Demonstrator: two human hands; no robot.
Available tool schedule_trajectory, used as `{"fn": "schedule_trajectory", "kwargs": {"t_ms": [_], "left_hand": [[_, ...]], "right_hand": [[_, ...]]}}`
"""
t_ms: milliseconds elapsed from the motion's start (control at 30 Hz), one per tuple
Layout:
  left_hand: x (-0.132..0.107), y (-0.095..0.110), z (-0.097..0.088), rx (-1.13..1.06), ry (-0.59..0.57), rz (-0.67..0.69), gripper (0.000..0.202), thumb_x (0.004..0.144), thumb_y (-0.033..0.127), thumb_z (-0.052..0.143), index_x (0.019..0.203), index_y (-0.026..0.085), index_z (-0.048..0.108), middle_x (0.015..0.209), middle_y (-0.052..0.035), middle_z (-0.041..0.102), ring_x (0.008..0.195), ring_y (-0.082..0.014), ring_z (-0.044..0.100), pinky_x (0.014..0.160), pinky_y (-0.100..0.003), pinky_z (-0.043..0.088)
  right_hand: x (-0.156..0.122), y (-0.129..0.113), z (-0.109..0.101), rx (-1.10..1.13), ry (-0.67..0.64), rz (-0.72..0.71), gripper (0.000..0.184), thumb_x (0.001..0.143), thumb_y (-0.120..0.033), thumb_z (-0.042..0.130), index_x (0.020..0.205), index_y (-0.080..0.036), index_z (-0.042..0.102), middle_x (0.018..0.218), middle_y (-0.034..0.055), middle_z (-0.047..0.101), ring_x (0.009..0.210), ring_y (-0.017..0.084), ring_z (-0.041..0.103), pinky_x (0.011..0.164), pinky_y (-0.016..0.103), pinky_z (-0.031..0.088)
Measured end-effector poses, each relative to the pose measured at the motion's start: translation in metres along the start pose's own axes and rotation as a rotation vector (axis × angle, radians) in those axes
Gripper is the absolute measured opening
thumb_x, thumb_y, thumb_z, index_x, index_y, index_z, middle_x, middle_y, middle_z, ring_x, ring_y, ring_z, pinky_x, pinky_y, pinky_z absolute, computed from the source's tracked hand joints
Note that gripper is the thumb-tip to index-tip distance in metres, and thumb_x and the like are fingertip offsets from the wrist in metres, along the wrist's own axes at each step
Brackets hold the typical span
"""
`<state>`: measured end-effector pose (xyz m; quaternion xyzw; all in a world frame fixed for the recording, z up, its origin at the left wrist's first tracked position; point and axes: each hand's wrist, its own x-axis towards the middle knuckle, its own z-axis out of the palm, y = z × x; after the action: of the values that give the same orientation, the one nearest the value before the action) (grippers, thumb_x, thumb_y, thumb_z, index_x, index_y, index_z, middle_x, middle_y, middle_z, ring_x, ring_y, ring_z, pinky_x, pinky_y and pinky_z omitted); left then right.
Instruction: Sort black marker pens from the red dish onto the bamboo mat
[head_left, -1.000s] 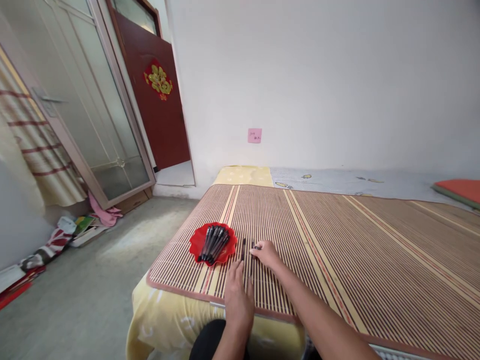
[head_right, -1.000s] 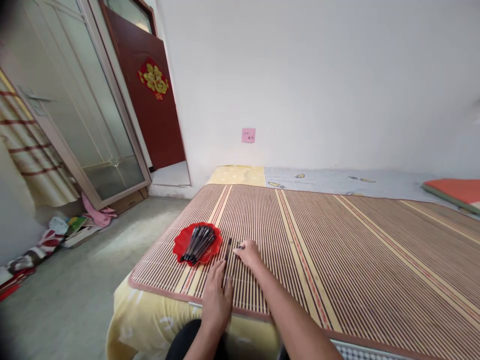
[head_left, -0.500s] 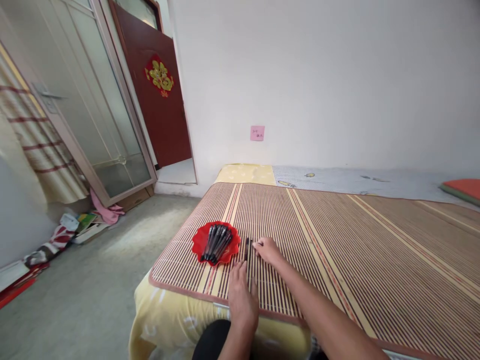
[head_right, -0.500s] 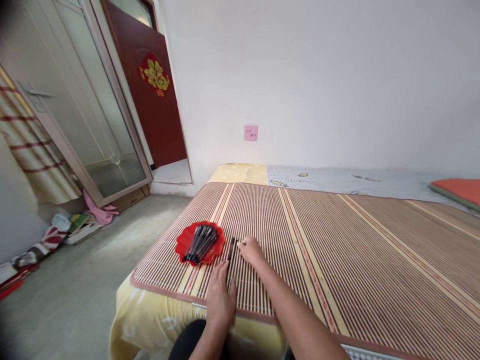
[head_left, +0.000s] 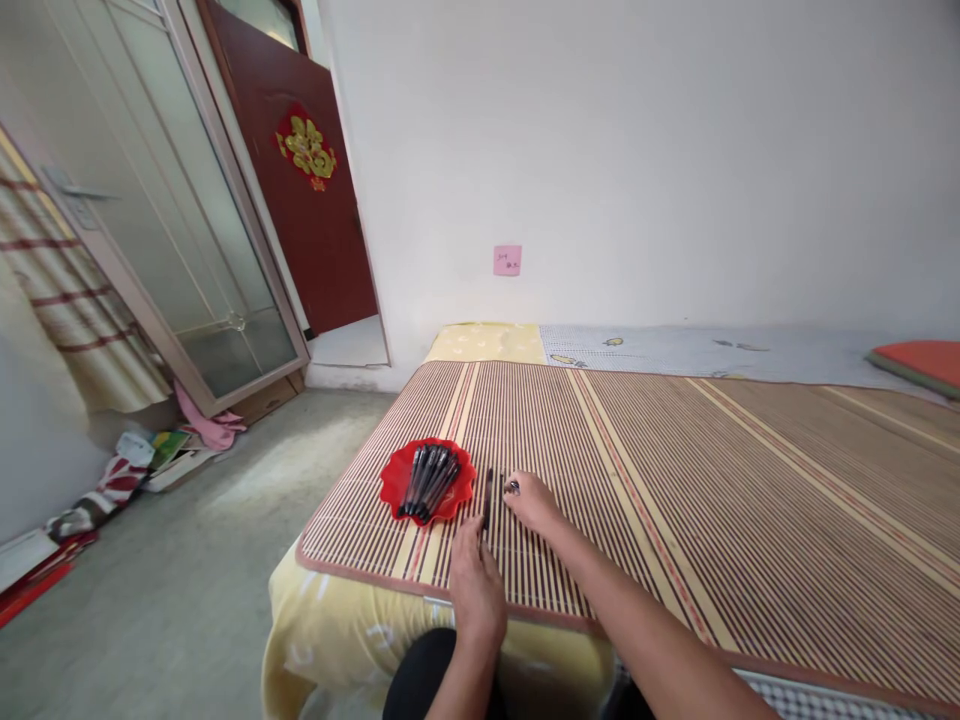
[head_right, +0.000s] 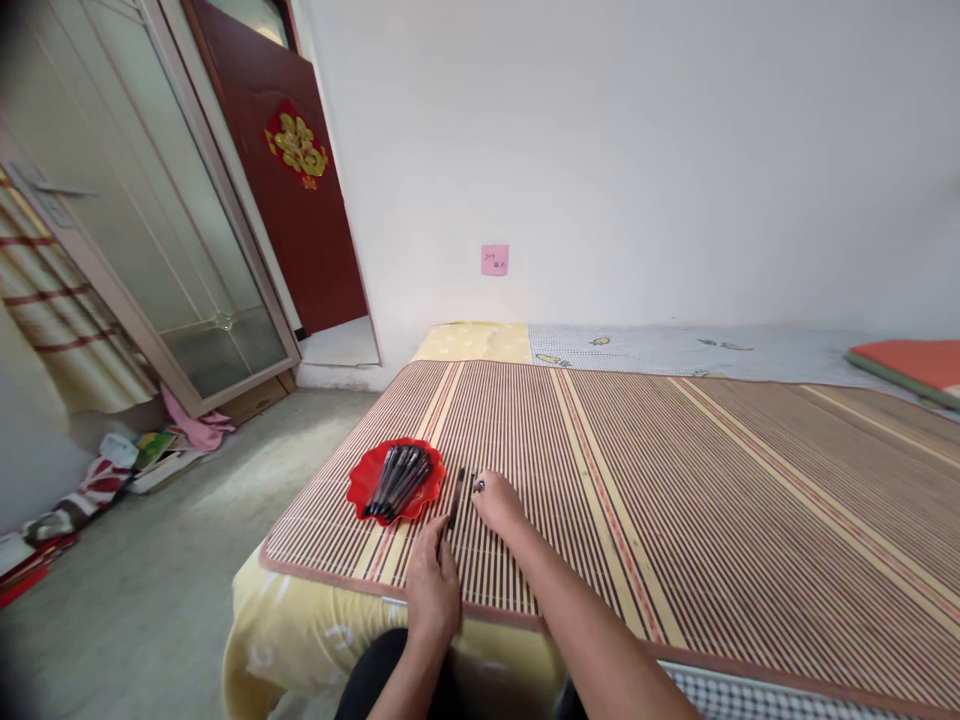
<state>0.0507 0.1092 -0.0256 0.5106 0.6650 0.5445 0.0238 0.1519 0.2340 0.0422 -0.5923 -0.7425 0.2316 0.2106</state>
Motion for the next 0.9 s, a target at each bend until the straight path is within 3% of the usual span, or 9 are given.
{"fn": "schedule_trajectory", "kwargs": {"t_ms": [367,467,567,667,767,900], "left_hand": [[-0.006,0.004,-0.002,0.096,-0.056,0.082,0.041,0.091,0.010,0.042,0.124,0.016,0.066,0.127,-0.0143,0.068,0.126,-0.0294,0.059,0.111,-0.056,0.045],[-0.005,0.008,-0.005,0.088,-0.028,0.108,0.038,0.093,0.010,0.041,0.121,0.017,0.066,0.124,-0.0138,0.069,0.123,-0.0297,0.060,0.109,-0.057,0.046],[-0.002,0.019,-0.012,0.009,0.027,0.124,0.034,0.096,0.012,0.039,0.116,0.018,0.066,0.117,-0.0130,0.069,0.117,-0.0272,0.063,0.105,-0.052,0.050],[0.000,0.032,-0.022,-0.072,0.068,0.134,0.028,0.099,0.016,0.040,0.109,0.020,0.066,0.106,-0.0117,0.070,0.105,-0.0251,0.066,0.096,-0.045,0.054],[-0.001,0.041,-0.029,-0.143,0.049,0.133,0.022,0.101,0.021,0.044,0.105,0.020,0.066,0.098,-0.0099,0.070,0.095,-0.0230,0.067,0.087,-0.039,0.056],[-0.009,0.048,-0.029,-0.208,-0.081,0.142,0.018,0.099,0.026,0.052,0.111,0.020,0.065,0.095,-0.0083,0.070,0.082,-0.0192,0.066,0.075,-0.032,0.056]], "right_hand": [[-0.011,-0.011,0.002,0.025,0.013,-0.013,0.011,0.083,-0.019,0.067,0.094,-0.020,0.069,0.103,0.0070,0.073,0.092,0.021,0.066,0.069,0.026,0.038],[-0.011,-0.011,0.004,0.085,0.023,-0.016,0.009,0.083,-0.018,0.065,0.091,-0.020,0.069,0.102,0.0076,0.073,0.093,0.021,0.066,0.072,0.026,0.039],[-0.009,-0.009,0.003,0.181,0.037,-0.004,0.010,0.086,-0.017,0.059,0.086,-0.019,0.069,0.098,0.0080,0.073,0.094,0.021,0.066,0.074,0.026,0.041],[-0.010,-0.005,-0.004,0.322,0.027,0.032,0.021,0.088,-0.018,0.050,0.083,-0.018,0.070,0.093,0.0091,0.074,0.088,0.021,0.068,0.071,0.027,0.043],[-0.023,0.000,-0.015,0.483,-0.020,0.051,0.031,0.091,-0.023,0.042,0.097,-0.017,0.072,0.088,0.0091,0.075,0.077,0.020,0.070,0.065,0.028,0.048],[-0.061,0.001,-0.023,1.048,-0.130,0.051,0.031,0.091,-0.037,0.052,0.111,-0.019,0.069,0.101,0.0114,0.077,0.094,0.023,0.074,0.082,0.033,0.056]]}}
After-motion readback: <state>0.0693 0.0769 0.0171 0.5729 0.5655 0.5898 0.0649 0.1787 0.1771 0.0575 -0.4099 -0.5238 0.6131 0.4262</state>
